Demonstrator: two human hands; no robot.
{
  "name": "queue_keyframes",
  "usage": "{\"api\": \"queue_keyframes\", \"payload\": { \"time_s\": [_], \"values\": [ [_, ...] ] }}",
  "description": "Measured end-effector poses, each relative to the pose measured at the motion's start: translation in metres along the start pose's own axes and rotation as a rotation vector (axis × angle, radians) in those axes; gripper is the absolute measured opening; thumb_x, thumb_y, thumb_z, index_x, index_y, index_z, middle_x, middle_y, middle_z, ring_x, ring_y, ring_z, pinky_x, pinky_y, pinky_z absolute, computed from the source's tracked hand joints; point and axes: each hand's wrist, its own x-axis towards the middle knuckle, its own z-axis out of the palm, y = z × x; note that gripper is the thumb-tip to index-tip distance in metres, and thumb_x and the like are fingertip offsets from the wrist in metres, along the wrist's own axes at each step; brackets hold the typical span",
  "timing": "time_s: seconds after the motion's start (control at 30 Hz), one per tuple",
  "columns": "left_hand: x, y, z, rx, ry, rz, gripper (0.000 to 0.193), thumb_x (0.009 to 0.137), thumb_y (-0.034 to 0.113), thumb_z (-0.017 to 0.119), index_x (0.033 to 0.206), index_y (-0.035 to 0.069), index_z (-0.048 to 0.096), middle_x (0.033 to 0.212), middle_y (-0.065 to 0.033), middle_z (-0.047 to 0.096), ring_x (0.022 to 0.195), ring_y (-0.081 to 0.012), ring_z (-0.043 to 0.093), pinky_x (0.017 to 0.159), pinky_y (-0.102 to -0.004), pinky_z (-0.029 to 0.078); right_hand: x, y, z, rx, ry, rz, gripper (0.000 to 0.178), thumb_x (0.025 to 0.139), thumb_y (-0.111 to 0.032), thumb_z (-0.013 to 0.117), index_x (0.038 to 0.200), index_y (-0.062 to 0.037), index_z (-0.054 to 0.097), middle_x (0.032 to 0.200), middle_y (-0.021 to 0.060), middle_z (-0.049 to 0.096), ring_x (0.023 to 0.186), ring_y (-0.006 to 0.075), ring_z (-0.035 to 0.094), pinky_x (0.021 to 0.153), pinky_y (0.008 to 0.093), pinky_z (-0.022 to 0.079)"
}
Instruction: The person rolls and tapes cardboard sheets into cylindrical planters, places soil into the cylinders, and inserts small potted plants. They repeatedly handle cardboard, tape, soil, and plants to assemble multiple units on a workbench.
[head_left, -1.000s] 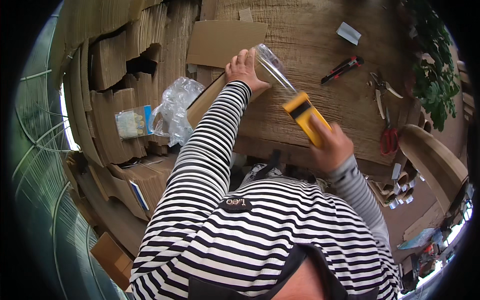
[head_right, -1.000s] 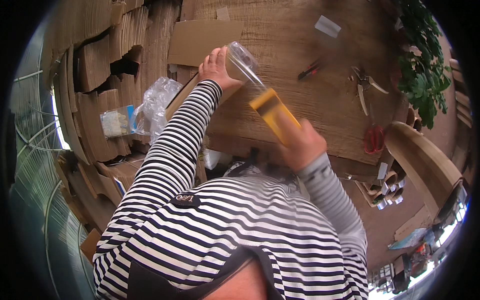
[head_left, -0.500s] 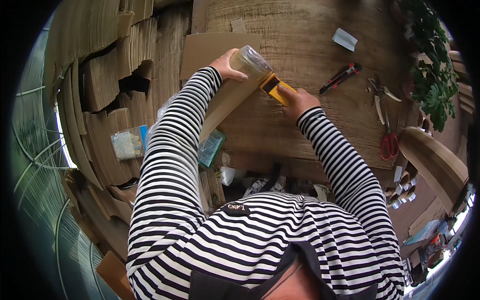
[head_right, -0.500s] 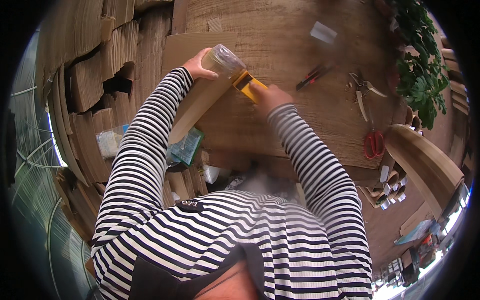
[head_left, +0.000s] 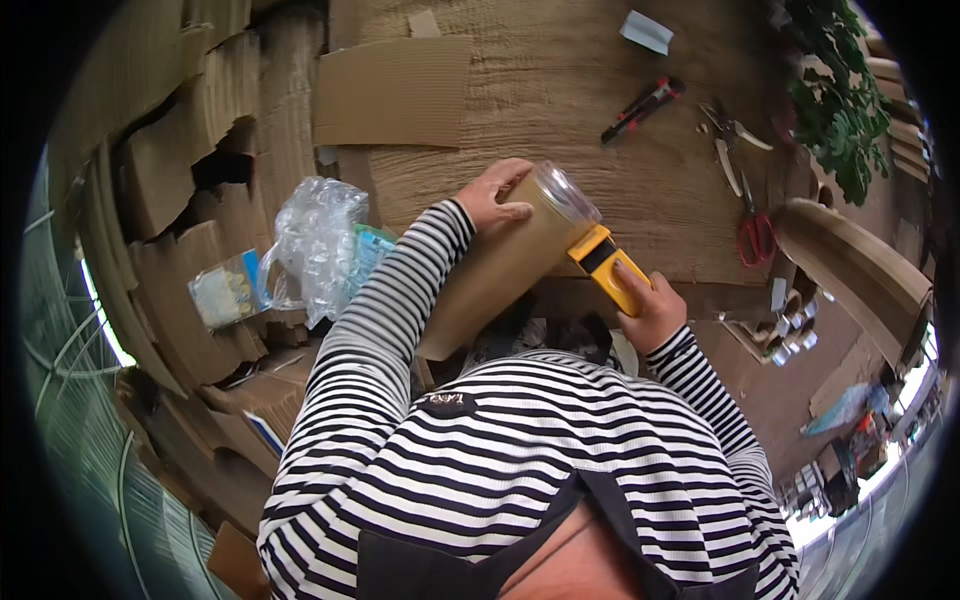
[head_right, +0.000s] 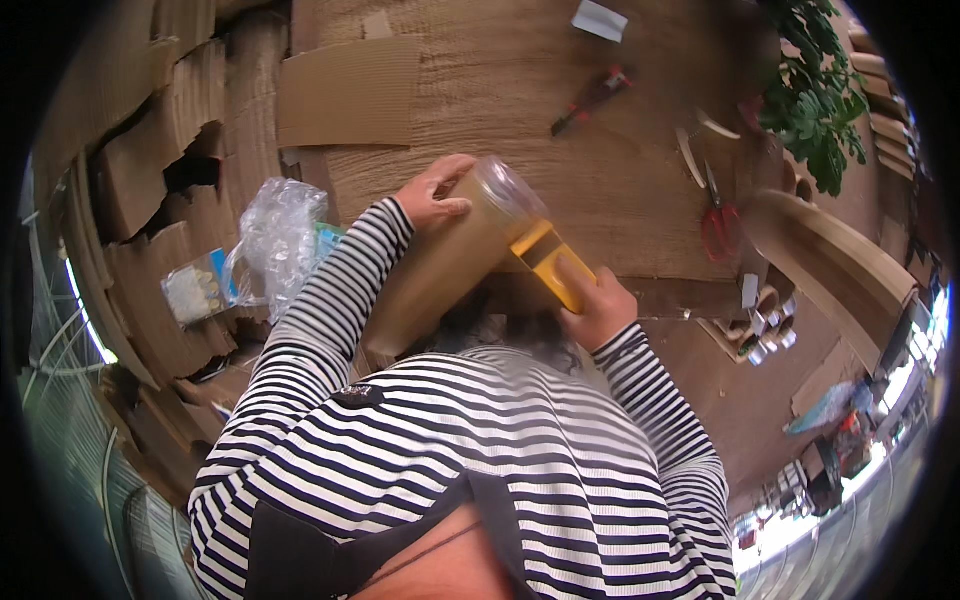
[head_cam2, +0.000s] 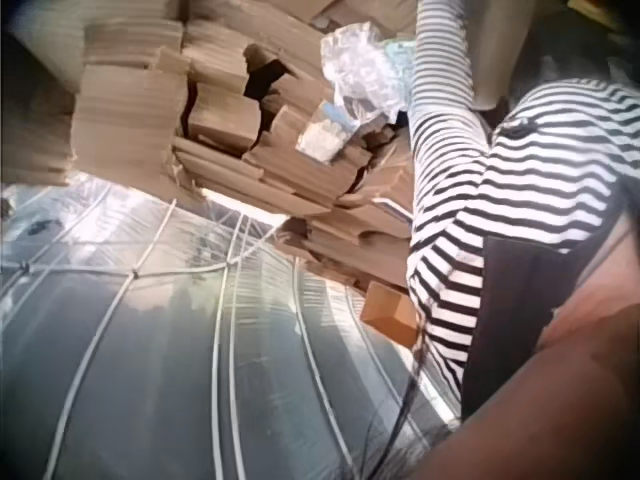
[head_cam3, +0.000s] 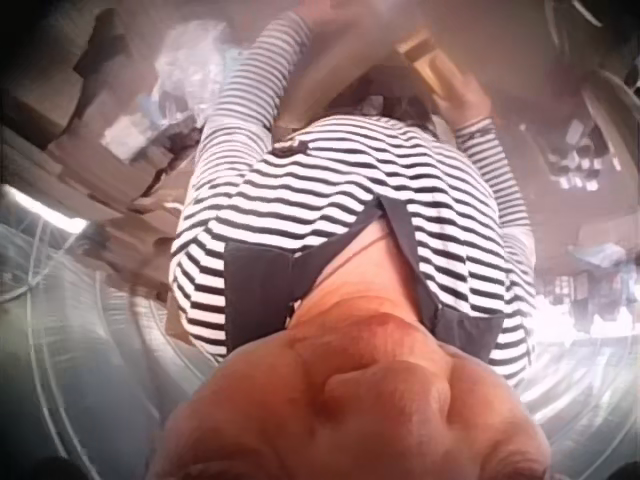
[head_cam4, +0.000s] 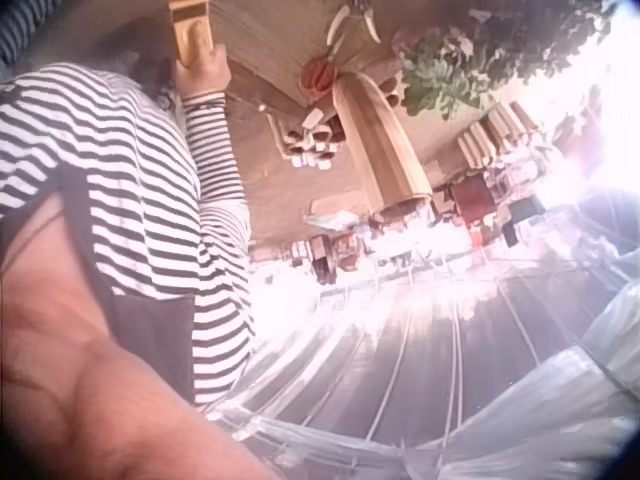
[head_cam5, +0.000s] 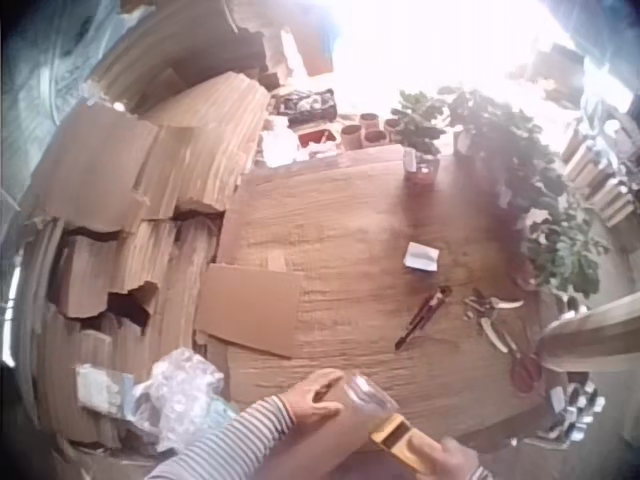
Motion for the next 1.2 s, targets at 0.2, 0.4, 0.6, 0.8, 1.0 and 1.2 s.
{"api": "queue_keyframes", "payload": {
  "time_s": [0.2,0.4,0.6,0.8,1.0,1.2],
  "values": [
    [-0.019,0.053,0.043,0.926,0.486,-0.302,0.127,0.067,0.064,0.078,0.160,0.007,0.013,0.164,-0.0170,0.017,0.151,-0.0375,0.019,0.122,-0.0530,0.018,0.074,-0.056,0.008,0.061,0.092,-0.115,0.068,0.072,-0.020,0.078,0.137,-0.0299,0.060,0.090,0.0146,0.060,0.078,0.0349,0.067,0.068,0.0439,0.056],
    [-0.022,0.059,0.049,0.927,0.474,-0.389,0.133,0.060,0.065,0.084,0.160,0.014,0.013,0.163,-0.0107,0.020,0.150,-0.0316,0.021,0.122,-0.0518,0.019,0.003,-0.040,-0.063,0.017,-0.008,-0.118,0.064,0.074,-0.021,0.079,0.135,-0.0302,0.061,0.089,0.0153,0.063,0.079,0.0354,0.068,0.067,0.0439,0.056],
    [-0.026,0.067,0.034,0.849,0.415,-0.403,0.131,0.060,0.061,0.085,0.160,0.016,0.014,0.164,-0.0134,0.020,0.152,-0.0324,0.020,0.124,-0.0485,0.021,0.008,-0.026,-0.033,-0.165,-0.157,0.032,0.048,0.082,-0.025,0.071,0.130,-0.0267,0.063,0.095,0.0170,0.066,0.086,0.0374,0.069,0.076,0.0461,0.057],
    [-0.023,0.058,0.007,0.749,0.369,-0.324,0.132,0.057,0.060,0.086,0.159,0.013,0.017,0.163,-0.0142,0.023,0.150,-0.0345,0.025,0.123,-0.0489,0.025,0.126,-0.045,0.031,-0.406,-0.352,0.076,0.049,0.084,-0.031,0.070,0.133,-0.0312,0.061,0.105,0.0193,0.068,0.093,0.0384,0.070,0.082,0.0476,0.057],
    [-0.005,-0.012,-0.054,0.284,0.192,-0.194,0.124,0.059,0.052,0.091,0.154,0.002,0.029,0.144,-0.0214,0.049,0.135,-0.0343,0.047,0.118,-0.0407,0.034,0.041,-0.032,-0.022,-0.269,-0.377,0.249,0.047,0.089,-0.040,0.064,0.133,-0.0262,0.057,0.111,0.0222,0.069,0.104,0.0402,0.067,0.089,0.0488,0.054],
    [-0.010,-0.002,0.005,0.476,0.210,-0.173,0.124,0.058,0.056,0.089,0.153,0.002,0.030,0.148,-0.0238,0.042,0.136,-0.0374,0.045,0.115,-0.0438,0.037,-0.034,-0.001,-0.052,-0.149,-0.210,0.346,0.080,0.078,-0.028,0.075,0.151,-0.0163,0.042,0.124,0.0244,0.065,0.115,0.0394,0.062,0.098,0.0454,0.050]
  ]
}}
